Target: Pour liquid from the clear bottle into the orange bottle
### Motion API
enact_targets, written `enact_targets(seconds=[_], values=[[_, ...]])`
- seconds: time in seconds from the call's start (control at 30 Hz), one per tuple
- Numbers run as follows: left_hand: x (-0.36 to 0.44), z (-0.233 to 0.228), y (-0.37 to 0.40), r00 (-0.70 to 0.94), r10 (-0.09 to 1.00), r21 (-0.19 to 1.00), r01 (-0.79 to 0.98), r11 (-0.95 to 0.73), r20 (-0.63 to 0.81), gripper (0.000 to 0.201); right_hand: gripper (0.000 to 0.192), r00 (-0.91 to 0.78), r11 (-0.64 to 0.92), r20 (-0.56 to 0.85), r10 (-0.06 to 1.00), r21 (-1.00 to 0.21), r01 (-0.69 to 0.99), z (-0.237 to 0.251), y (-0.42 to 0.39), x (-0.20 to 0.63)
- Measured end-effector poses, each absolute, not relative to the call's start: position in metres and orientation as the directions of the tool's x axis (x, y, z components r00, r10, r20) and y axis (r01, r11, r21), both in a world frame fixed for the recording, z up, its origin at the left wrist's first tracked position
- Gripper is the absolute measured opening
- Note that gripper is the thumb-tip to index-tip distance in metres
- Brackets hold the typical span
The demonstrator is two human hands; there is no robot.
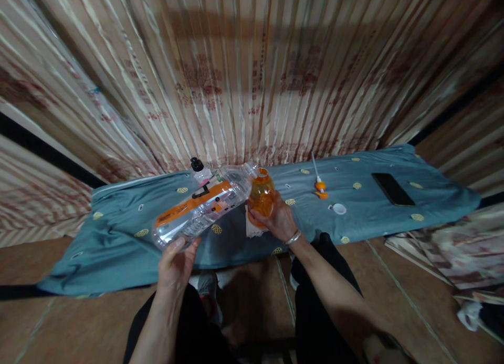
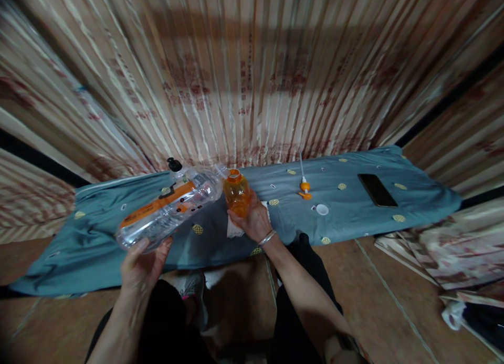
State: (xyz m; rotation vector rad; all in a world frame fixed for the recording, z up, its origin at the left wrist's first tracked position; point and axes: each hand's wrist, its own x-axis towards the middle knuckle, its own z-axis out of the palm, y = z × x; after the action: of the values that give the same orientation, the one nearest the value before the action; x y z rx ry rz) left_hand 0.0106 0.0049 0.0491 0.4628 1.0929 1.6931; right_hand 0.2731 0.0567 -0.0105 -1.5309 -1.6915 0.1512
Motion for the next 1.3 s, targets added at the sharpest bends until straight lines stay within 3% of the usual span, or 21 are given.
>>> enact_targets(seconds=[0.33,0.73,0.9,1.07,1.3], values=[[0.008,0.058,0.006,-0.436,0.879,0.837,-0.541,-0.085,-0.193,0.053,0.099,0.080,0.245,0.472,0.878,-0.588,0.771,-0.014,0.053,0.273],[0.005,0.066,0.006,-0.424,0.894,0.848,-0.518,-0.110,-0.143,0.057,0.087,0.029,0.305,0.446,0.895,-0.657,0.690,0.004,0.045,0.277],[0.006,0.071,0.005,-0.454,0.871,0.845,-0.527,-0.093,-0.188,0.056,0.086,0.033,0.311,0.421,0.907,-0.719,0.621,0.009,0.048,0.280],[0.005,0.074,0.004,-0.457,0.865,0.844,-0.530,-0.077,-0.208,0.053,0.095,-0.024,0.322,0.385,0.923,-0.736,0.596,0.018,0.053,0.285],[0.004,0.072,0.009,-0.440,0.876,0.843,-0.533,-0.077,-0.198,0.049,0.089,-0.144,0.326,0.302,0.942,-0.735,0.595,0.035,0.065,0.299]])
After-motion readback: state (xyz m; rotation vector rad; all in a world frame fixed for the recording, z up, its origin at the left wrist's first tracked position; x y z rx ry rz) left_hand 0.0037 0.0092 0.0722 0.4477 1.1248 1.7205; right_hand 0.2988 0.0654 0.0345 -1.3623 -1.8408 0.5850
